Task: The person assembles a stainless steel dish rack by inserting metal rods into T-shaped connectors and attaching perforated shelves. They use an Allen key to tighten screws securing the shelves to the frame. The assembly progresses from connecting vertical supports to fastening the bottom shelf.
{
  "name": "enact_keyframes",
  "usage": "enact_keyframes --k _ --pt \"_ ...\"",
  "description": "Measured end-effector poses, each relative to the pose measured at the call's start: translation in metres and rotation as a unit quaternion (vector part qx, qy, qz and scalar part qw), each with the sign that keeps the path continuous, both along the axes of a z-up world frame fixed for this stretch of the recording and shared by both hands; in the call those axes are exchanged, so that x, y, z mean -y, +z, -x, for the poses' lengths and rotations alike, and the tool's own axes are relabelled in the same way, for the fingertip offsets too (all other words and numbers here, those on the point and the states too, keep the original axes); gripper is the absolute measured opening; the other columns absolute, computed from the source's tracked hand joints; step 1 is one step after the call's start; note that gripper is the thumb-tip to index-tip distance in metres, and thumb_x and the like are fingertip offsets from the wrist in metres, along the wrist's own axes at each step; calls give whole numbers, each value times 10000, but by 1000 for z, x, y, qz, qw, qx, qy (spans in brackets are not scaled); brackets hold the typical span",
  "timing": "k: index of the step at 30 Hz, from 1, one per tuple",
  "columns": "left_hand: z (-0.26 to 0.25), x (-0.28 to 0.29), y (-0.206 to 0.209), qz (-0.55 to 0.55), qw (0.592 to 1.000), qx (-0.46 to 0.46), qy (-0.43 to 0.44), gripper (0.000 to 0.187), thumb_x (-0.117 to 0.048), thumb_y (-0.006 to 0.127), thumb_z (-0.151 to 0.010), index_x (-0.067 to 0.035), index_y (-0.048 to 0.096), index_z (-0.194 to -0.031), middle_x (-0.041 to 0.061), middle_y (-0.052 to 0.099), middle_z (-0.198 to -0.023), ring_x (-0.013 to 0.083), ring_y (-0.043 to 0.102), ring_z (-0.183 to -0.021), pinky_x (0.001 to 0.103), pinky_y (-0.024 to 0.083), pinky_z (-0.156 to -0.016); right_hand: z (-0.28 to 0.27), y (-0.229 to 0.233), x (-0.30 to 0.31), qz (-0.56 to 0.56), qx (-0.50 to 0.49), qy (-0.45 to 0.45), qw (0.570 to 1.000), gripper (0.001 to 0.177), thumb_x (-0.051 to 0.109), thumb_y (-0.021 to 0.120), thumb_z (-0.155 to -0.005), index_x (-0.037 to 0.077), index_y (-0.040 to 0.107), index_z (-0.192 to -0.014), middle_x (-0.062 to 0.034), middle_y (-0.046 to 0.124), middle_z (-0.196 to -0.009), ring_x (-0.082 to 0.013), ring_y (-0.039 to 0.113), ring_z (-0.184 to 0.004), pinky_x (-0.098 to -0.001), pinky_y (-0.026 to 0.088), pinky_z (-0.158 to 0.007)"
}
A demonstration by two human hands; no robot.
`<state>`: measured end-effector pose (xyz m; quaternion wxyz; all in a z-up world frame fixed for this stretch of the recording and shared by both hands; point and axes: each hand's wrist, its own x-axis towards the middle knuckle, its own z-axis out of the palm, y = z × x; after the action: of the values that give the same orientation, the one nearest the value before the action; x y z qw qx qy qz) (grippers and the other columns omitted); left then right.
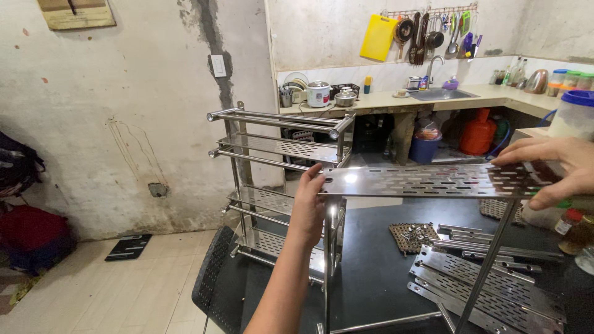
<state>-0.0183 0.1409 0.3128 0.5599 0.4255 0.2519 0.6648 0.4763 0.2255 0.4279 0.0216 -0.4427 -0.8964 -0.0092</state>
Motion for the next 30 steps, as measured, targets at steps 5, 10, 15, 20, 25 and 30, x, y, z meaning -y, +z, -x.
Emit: enact_keyframes --k 5,10,15,20,25,30 --pt "-1 -3 -1 -41 998 54 -15 599 -367 547 -984 -20 467 -1465 136 601 -1253 207 596 -1110 328 491 -948 8 -1 12 -25 -17 -26 999 1129 415 1056 -386 100 651 -1392 -78 570 -1344 -220 529 -1282 -399 415 -1141" --pt "2 0 -6 -14 999 -19 28 592 -393 528 -958 -39 516 -1433 116 604 -1312 200 577 -1177 334 465 -985 27 7 23 -35 7 -31 999 1186 544 1074 -399 115 619 -1406 -62 574 -1338 -216 529 -1272 -396 457 -1115" --pt "4 2 -11 -27 999 -17 16 608 -419 534 -965 -33 521 -1435 164 590 -1308 243 590 -1168 355 487 -951 41 10 38 -27 -4 -64 998 1165 549 1059 -410 139 627 -1411 -51 566 -1325 -216 543 -1271 -405 486 -1088" --pt "5 -2 -18 -35 999 -16 39 683 -541 447 -982 -46 472 -1451 105 631 -1270 197 668 -1124 325 574 -937 50 14 44 -77 16 -29 996 1097 522 1076 -448 135 638 -1377 -68 614 -1307 -235 557 -1271 -451 455 -1077" --pt "8 -15 -31 -51 998 38 3 708 -602 362 -1029 -61 453 -1476 108 671 -922 196 651 -852 327 538 -814 52 11 54 26 -140 -92 986 985 370 950 -522 171 585 -1415 -88 642 -1328 -260 653 -1158 -435 562 -962" --pt "10 -12 -35 -67 998 16 8 661 -576 342 -1067 -22 554 -1359 83 674 -926 196 650 -853 350 540 -824 62 11 72 17 -163 -65 984 1026 307 875 -552 150 537 -1508 -117 611 -1296 -309 667 -1034 -468 551 -912"
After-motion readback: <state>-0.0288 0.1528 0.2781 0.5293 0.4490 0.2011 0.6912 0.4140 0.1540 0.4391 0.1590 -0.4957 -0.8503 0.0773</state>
